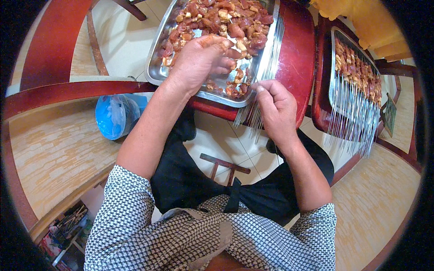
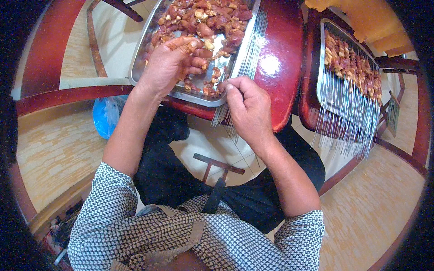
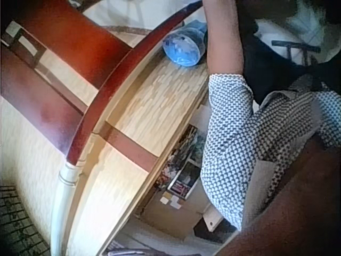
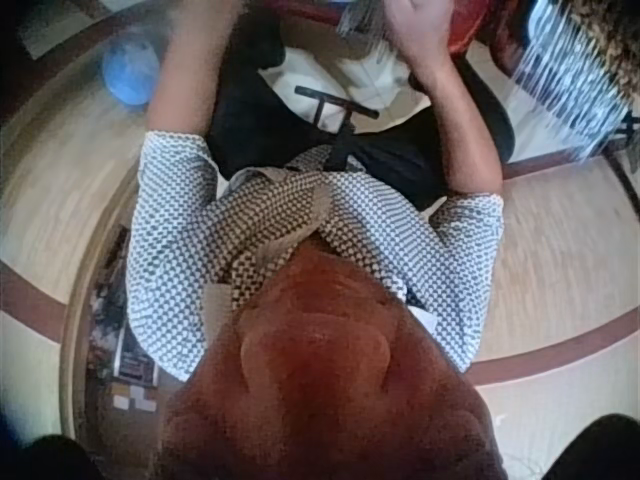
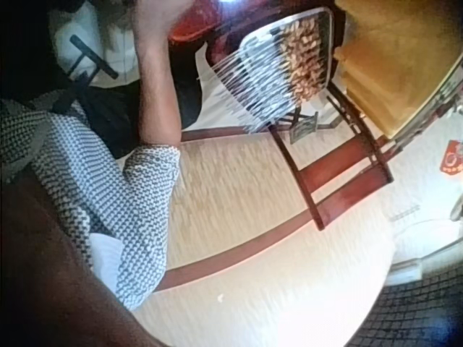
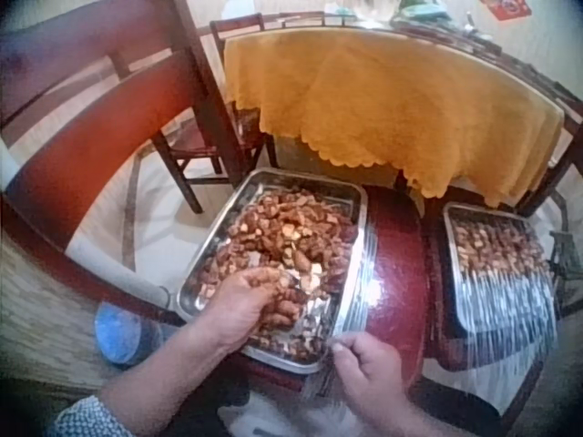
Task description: The person threads pieces of marinated meat onto metal skewers. They pick up individual pieces from a tray and slide them onto the skewers, then place the completed skewers onto a second tray.
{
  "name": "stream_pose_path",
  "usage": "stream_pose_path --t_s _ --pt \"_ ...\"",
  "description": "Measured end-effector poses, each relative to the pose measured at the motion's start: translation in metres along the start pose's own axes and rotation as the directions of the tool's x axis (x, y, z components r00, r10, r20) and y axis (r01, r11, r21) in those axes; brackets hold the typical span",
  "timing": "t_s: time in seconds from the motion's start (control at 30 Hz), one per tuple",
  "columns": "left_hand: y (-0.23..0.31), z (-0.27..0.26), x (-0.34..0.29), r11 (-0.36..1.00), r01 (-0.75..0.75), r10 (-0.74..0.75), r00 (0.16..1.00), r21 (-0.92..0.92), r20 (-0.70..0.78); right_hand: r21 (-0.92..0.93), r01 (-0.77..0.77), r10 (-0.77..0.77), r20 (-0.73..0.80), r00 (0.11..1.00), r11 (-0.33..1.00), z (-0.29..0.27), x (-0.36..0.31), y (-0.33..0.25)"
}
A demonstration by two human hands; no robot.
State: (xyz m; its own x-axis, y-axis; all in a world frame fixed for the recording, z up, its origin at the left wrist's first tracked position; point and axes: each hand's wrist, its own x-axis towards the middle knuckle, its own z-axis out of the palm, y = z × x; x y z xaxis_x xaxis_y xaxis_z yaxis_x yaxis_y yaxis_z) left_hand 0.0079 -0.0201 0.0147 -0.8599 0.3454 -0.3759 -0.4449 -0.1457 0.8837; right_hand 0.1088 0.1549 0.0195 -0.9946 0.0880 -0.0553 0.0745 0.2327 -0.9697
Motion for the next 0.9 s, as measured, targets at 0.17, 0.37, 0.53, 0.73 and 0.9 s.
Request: stream_pose_path --t_s 0.17,0.37,0.53,0.73,0.9 --pt "0.001 0.004 -0.001 1.000 0.012 -0.011 0.999 0.018 -0.044 0.010 -0.029 0.029 0.021 0.999 1.000 0.000 0.000 0.002" --pt "-0.002 0.004 -0.002 1.000 0.007 -0.006 1.000 0.006 -0.026 -0.010 0.003 -0.003 0.023 1.000 1.000 0.001 0.000 -0.002" --pt "-0.003 0.005 -0.002 0.998 0.037 -0.035 0.998 0.054 -0.045 0.021 -0.041 0.040 0.031 0.999 0.999 0.002 -0.001 0.003" --pt "-0.003 0.009 -0.004 0.995 0.012 -0.012 1.000 0.096 -0.006 0.010 -0.039 0.038 0.039 0.999 0.999 -0.001 0.000 0.002" --pt "-0.001 0.016 -0.007 0.982 0.022 -0.023 1.000 0.188 0.007 0.019 -0.058 0.058 0.020 0.998 0.998 -0.001 0.000 0.000"
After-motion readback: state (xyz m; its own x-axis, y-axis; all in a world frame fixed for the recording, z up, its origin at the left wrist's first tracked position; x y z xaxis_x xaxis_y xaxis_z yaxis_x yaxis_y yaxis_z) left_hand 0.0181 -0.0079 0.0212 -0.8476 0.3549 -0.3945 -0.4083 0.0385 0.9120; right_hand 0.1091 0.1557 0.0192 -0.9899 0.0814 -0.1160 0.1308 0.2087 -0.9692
